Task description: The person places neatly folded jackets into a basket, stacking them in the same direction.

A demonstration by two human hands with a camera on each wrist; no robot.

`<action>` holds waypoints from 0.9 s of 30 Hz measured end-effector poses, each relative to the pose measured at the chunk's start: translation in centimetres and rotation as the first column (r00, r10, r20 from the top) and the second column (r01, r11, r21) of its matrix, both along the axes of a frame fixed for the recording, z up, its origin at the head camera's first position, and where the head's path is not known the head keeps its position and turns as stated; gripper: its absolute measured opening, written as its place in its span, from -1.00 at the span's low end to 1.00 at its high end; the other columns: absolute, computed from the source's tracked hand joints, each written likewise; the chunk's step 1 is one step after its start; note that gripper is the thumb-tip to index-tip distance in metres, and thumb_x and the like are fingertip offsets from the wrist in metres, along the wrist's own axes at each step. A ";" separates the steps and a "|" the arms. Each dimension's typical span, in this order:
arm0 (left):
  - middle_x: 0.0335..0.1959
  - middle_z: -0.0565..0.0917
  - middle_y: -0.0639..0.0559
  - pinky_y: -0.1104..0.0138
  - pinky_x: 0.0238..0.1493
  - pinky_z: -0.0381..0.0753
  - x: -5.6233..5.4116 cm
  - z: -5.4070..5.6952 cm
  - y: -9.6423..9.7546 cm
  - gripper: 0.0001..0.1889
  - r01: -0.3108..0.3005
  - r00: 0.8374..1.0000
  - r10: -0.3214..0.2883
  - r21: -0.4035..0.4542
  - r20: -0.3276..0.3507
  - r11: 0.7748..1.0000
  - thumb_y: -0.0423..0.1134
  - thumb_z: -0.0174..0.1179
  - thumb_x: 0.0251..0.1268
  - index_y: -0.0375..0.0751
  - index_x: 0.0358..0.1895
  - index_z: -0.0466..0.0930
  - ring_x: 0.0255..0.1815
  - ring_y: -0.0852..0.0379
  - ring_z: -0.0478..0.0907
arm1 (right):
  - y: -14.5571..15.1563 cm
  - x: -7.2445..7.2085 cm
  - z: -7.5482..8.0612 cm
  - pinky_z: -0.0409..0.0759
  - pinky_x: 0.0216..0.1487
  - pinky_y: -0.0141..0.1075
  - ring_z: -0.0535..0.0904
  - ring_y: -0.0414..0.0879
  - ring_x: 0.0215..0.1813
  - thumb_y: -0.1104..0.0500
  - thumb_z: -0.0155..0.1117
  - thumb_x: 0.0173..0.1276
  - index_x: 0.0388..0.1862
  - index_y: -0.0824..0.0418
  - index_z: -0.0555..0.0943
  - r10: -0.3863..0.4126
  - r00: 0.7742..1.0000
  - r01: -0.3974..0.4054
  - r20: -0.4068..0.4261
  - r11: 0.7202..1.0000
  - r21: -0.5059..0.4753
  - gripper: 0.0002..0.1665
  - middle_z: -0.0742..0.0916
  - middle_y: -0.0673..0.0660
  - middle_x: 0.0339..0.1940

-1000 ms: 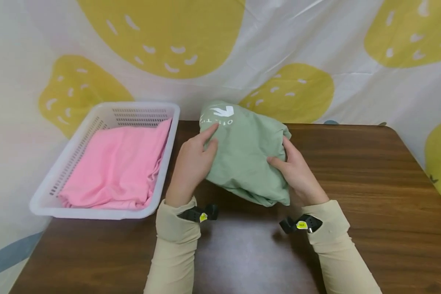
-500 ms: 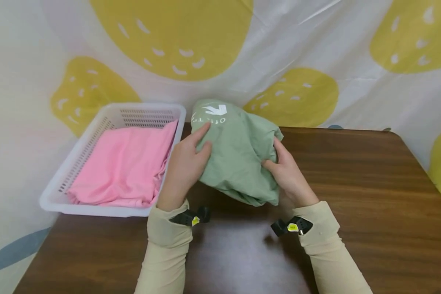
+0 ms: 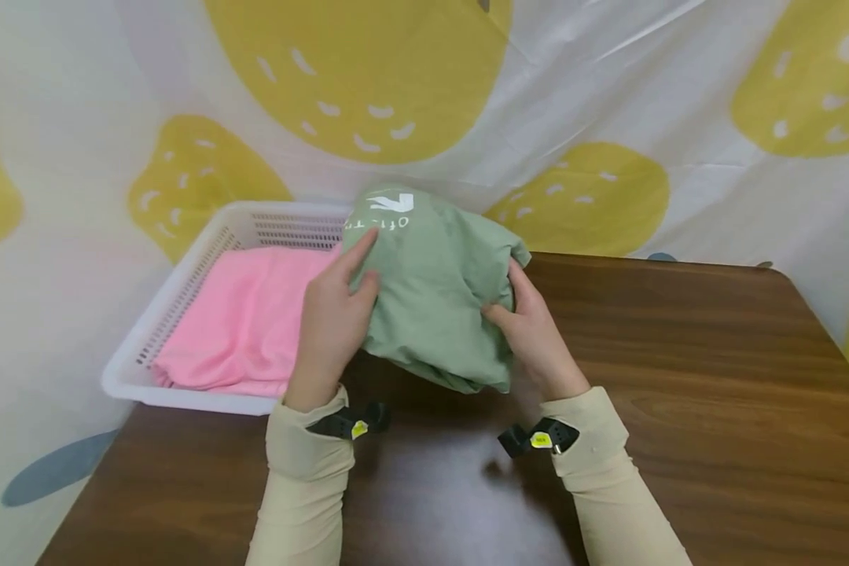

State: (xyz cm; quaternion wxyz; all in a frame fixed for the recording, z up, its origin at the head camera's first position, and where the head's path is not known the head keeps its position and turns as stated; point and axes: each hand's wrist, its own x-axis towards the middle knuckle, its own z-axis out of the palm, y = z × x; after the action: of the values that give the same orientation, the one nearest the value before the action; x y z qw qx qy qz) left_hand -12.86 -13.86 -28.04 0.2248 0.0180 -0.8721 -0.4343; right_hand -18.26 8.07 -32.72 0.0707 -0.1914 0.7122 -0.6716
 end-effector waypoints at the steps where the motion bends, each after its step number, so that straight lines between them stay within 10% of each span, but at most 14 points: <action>1: 0.19 0.38 0.17 0.34 -0.77 0.25 0.1 0.1 -0.1 -0.53 -0.006 1.000 0.007 0.020 -0.011 1.000 -0.26 0.02 0.23 0.19 0.22 0.32 -0.85 0.21 0.09 | -0.3 0.2 0.3 0.20 0.11 -0.11 0.23 -0.10 0.18 0.46 -0.02 0.16 0.33 -0.14 0.14 0.006 1.000 -0.006 -0.001 1.000 -0.009 -0.19 0.29 0.03 0.26; 11: 0.18 0.39 0.22 0.47 -0.83 0.13 3.3 3.9 -1.1 -0.56 -0.006 0.998 0.021 0.246 -0.055 0.969 -0.30 0.03 0.24 0.09 0.20 0.38 -0.88 0.35 0.05 | -3.3 1.3 2.0 0.24 0.14 -0.13 0.25 -0.10 0.20 0.47 -0.04 0.19 0.36 -0.01 0.10 0.056 0.996 -0.065 -0.071 0.989 -0.135 -0.21 0.29 0.06 0.27; 14: 0.17 0.39 0.27 0.46 -0.81 0.17 3.4 3.5 -2.6 -0.57 -0.031 0.998 0.042 0.255 -0.037 0.966 -0.24 0.04 0.24 0.22 0.17 0.38 -0.85 0.28 0.08 | -4.3 1.5 2.4 0.24 0.14 -0.13 0.25 -0.10 0.19 0.47 -0.03 0.18 0.38 0.02 0.07 0.061 0.995 -0.071 -0.076 0.987 -0.142 -0.19 0.29 0.08 0.27; 22: 0.13 0.42 0.23 0.47 -0.62 0.34 3.5 2.6 -5.6 -0.59 -0.068 0.996 0.082 0.298 -0.035 0.952 -0.19 0.11 0.21 0.39 0.09 0.42 -0.37 0.17 0.33 | -6.5 1.8 2.6 0.23 0.15 -0.17 0.22 -0.12 0.22 0.50 -0.05 0.15 0.39 0.09 0.04 0.082 0.992 -0.098 -0.092 0.978 -0.182 -0.16 0.27 0.07 0.30; 27: 0.20 0.38 0.20 0.53 -0.24 0.45 4.4 3.5 -6.8 -0.58 0.054 0.994 -0.004 0.436 -0.114 0.898 -0.29 0.14 0.18 0.19 0.11 0.46 0.05 0.18 0.37 | -7.8 2.1 2.5 0.23 0.16 -0.18 0.24 -0.11 0.21 0.54 -0.06 0.14 0.38 0.11 0.07 0.101 0.990 -0.124 -0.102 0.959 -0.257 -0.17 0.29 0.07 0.29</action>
State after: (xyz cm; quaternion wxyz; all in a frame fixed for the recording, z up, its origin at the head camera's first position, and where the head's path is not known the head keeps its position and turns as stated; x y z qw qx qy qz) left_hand -8.50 -20.67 -24.58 0.2561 0.0313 -0.7384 -0.6231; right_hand -16.19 0.24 -30.21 0.0514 -0.2686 0.6075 -0.7458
